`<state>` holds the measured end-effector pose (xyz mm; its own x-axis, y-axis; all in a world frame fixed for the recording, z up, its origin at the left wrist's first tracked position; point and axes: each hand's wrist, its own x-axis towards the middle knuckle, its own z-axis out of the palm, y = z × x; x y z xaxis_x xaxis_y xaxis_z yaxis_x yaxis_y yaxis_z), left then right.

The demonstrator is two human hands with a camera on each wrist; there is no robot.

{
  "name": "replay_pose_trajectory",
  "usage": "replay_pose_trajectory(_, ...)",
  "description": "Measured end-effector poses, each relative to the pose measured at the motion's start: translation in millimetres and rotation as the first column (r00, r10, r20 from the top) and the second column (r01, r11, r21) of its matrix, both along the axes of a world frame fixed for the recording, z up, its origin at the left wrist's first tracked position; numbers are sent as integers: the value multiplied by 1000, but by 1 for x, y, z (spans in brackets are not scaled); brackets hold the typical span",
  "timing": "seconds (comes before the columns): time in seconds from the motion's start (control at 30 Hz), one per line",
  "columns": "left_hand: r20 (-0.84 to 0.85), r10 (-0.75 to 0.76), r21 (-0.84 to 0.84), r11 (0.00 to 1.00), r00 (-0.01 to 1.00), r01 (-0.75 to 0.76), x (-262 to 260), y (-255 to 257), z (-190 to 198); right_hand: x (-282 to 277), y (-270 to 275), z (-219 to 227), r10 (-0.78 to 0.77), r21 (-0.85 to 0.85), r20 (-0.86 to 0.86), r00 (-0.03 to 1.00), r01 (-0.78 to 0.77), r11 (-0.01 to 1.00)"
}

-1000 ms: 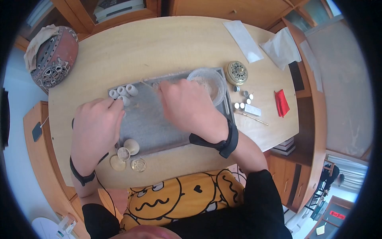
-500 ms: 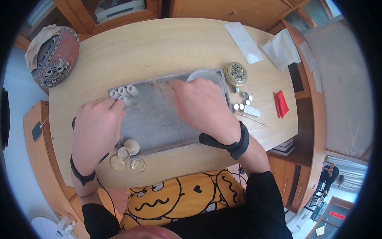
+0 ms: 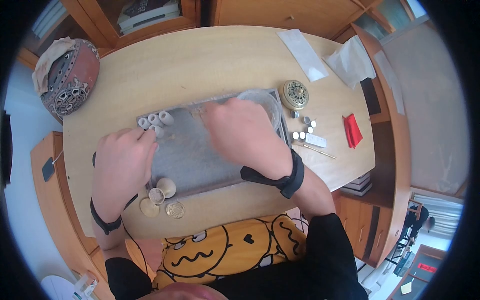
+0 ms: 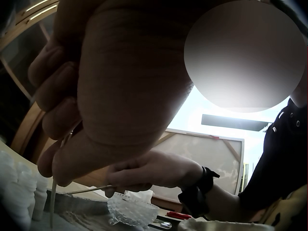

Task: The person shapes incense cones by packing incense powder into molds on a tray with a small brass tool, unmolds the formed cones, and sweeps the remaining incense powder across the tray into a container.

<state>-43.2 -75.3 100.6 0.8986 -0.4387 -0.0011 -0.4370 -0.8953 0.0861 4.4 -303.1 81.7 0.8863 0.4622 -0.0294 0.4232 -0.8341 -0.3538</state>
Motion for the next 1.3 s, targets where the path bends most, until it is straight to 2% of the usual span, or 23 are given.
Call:
replay_pose_trajectory(0.27, 3, 10, -2, 1000, 1000, -10, 0, 0, 0, -4, -14, 16, -59, 27, -40, 997, 60, 998)
replay_pose_trajectory(0.37, 8, -1, 14, 1000, 1000, 1, 0, -1, -1, 3, -9, 0, -1, 40, 27, 1000, 0, 999)
replay_pose_trajectory(0.47, 3, 4, 16, 1000, 1000, -5, -1, -1, 0, 5, -3, -5, -14, -10, 20, 1000, 15, 1000)
replay_pose_trajectory(0.77, -2, 4, 18, 1000, 1000, -4, 0, -1, 0, -5, -20, 11, -93, -13, -1, 996, 93, 996)
replay_pose_trajectory(0.9, 3, -8, 12, 1000, 1000, 8, 0, -1, 0, -3, -19, -7, -91, 18, 73, 993, 90, 996)
replay_pose_trajectory(1.1, 3, -1, 0, 1000, 1000, 1, -1, 1, -2, -19, -22, 6, -89, -75, 3, 996, 89, 993)
replay_pose_trajectory(1.17, -4, 1, 10, 1000, 1000, -1, 0, 0, -1, -21, -25, 2, -147, -68, 43, 988, 150, 986)
replay_pose_trajectory(1.3, 3, 0, 9, 1000, 1000, 0, -1, -1, 0, -17, -24, -6, -160, -46, 90, 983, 165, 985)
